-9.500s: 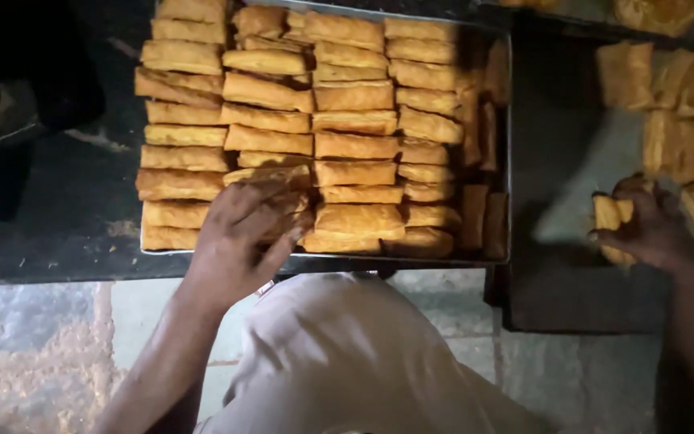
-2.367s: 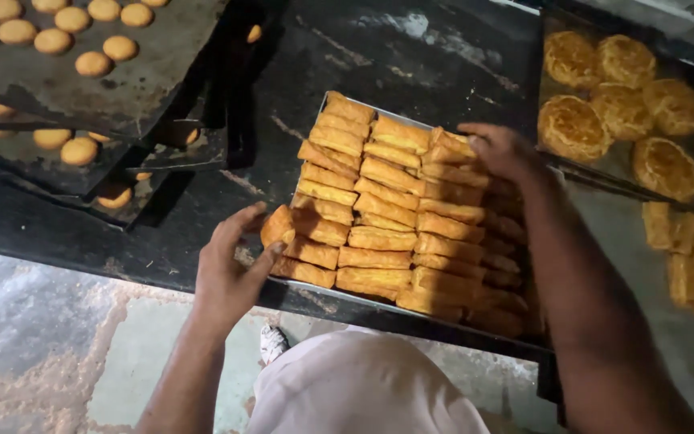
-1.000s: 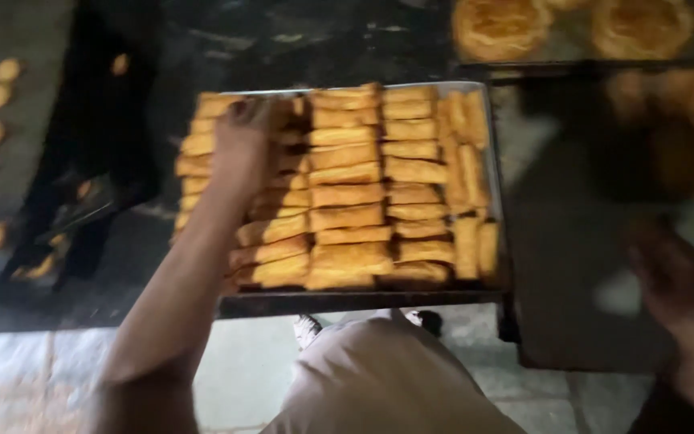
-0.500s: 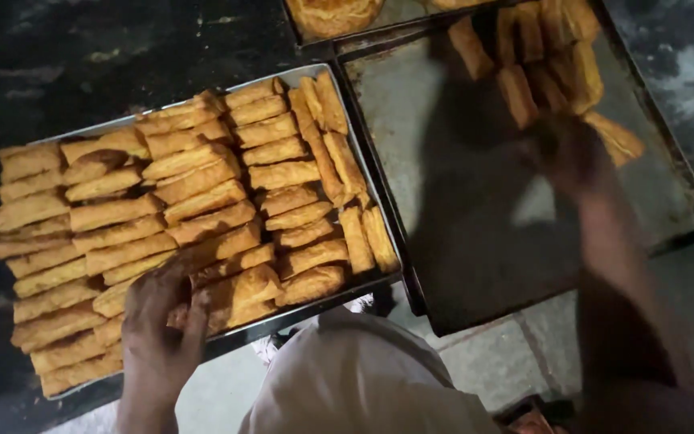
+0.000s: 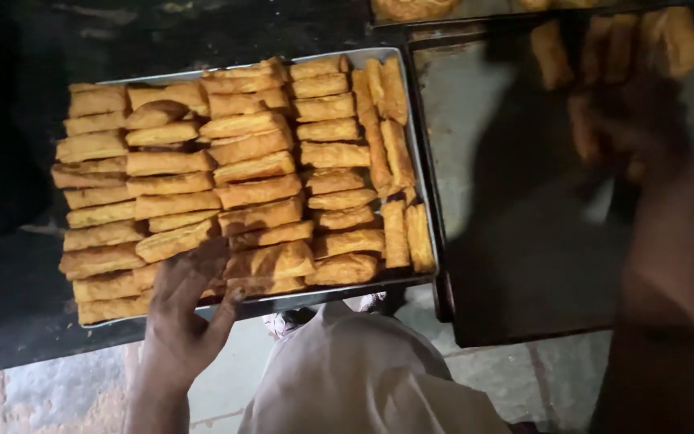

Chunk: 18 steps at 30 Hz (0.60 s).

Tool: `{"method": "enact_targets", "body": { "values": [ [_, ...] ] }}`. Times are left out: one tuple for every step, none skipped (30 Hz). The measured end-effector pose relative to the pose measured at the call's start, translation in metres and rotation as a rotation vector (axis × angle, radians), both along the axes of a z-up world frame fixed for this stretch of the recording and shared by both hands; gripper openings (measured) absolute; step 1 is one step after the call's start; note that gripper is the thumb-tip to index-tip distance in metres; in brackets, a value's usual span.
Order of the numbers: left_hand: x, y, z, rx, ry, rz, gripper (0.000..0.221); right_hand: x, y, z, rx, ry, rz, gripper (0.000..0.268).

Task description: The person transfers fried pastry sticks by hand from a full baking tray onto an empty tray, arranging them in neat rows and turning pieces to fit. They continue filling the second tray until it is packed and then lift the emptied tray away.

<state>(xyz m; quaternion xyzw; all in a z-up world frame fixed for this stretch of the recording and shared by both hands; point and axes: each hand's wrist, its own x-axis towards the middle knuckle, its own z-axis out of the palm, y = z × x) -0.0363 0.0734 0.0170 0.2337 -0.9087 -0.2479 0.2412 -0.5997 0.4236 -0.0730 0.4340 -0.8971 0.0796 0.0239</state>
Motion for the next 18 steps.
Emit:
{"method": "enact_targets", "body": {
  "values": [
    [0.006, -0.003, -0.004, 0.009, -0.010, 0.014, 0.036, 0.001, -0.002, -0.001, 0.029, -0.017, -0.006, 0.063],
    [0.011, -0.008, -0.008, 0.017, -0.017, 0.024, 0.035, 0.003, -0.004, 0.000, 0.057, -0.030, -0.014, 0.062],
    [0.013, -0.010, -0.006, 0.018, -0.013, 0.028, 0.035, 0.004, -0.008, -0.007, 0.058, -0.026, -0.011, 0.062],
    [0.014, -0.014, -0.003, 0.010, -0.005, 0.026, 0.036, 0.006, -0.010, -0.012, 0.086, -0.039, -0.025, 0.061],
    [0.015, -0.017, 0.000, 0.001, 0.003, 0.025, 0.038, 0.008, -0.013, -0.017, 0.115, -0.051, -0.040, 0.060],
    [0.017, -0.024, -0.003, 0.002, 0.012, 0.020, 0.038, 0.009, -0.011, -0.019, 0.116, -0.042, -0.045, 0.060],
    [0.020, -0.030, -0.006, -0.002, 0.032, -0.011, 0.038, 0.010, -0.010, -0.021, 0.134, 0.013, -0.047, 0.062],
    [0.023, -0.037, -0.008, -0.006, 0.051, -0.043, 0.039, 0.012, -0.008, -0.022, 0.152, 0.068, -0.050, 0.064],
    [0.023, -0.042, -0.004, -0.005, 0.061, -0.049, 0.039, 0.014, -0.006, -0.027, 0.154, 0.077, -0.057, 0.064],
    [0.024, -0.046, -0.001, -0.019, 0.060, -0.070, 0.040, 0.015, -0.003, -0.031, 0.183, 0.239, -0.041, 0.072],
    [0.024, -0.050, 0.002, -0.034, 0.059, -0.090, 0.042, 0.017, -0.001, -0.035, 0.212, 0.399, -0.025, 0.080],
    [0.026, -0.053, 0.002, -0.032, 0.067, -0.093, 0.042, 0.022, 0.000, -0.033, 0.215, 0.407, -0.028, 0.080],
    [0.027, -0.057, 0.001, -0.030, 0.100, -0.108, 0.042, 0.027, 0.000, -0.031, 0.214, 0.470, -0.007, 0.081],
    [0.030, -0.061, 0.001, -0.028, 0.129, -0.122, 0.042, 0.032, -0.001, -0.031, 0.212, 0.530, 0.018, 0.081],
    [0.032, -0.066, -0.002, -0.026, 0.133, -0.123, 0.042, 0.059, -0.014, -0.014, 0.215, 0.533, 0.017, 0.081],
    [0.036, -0.069, -0.006, -0.014, 0.104, -0.103, 0.038, 0.087, -0.026, 0.002, 0.145, 0.463, -0.031, 0.079],
    [0.038, -0.073, -0.010, -0.003, 0.076, -0.084, 0.034, 0.116, -0.037, 0.017, 0.075, 0.392, -0.080, 0.078],
    [0.038, -0.074, -0.002, 0.003, 0.078, -0.088, 0.034, 0.123, -0.035, 0.013, 0.082, 0.394, -0.083, 0.078]
  ]
}}
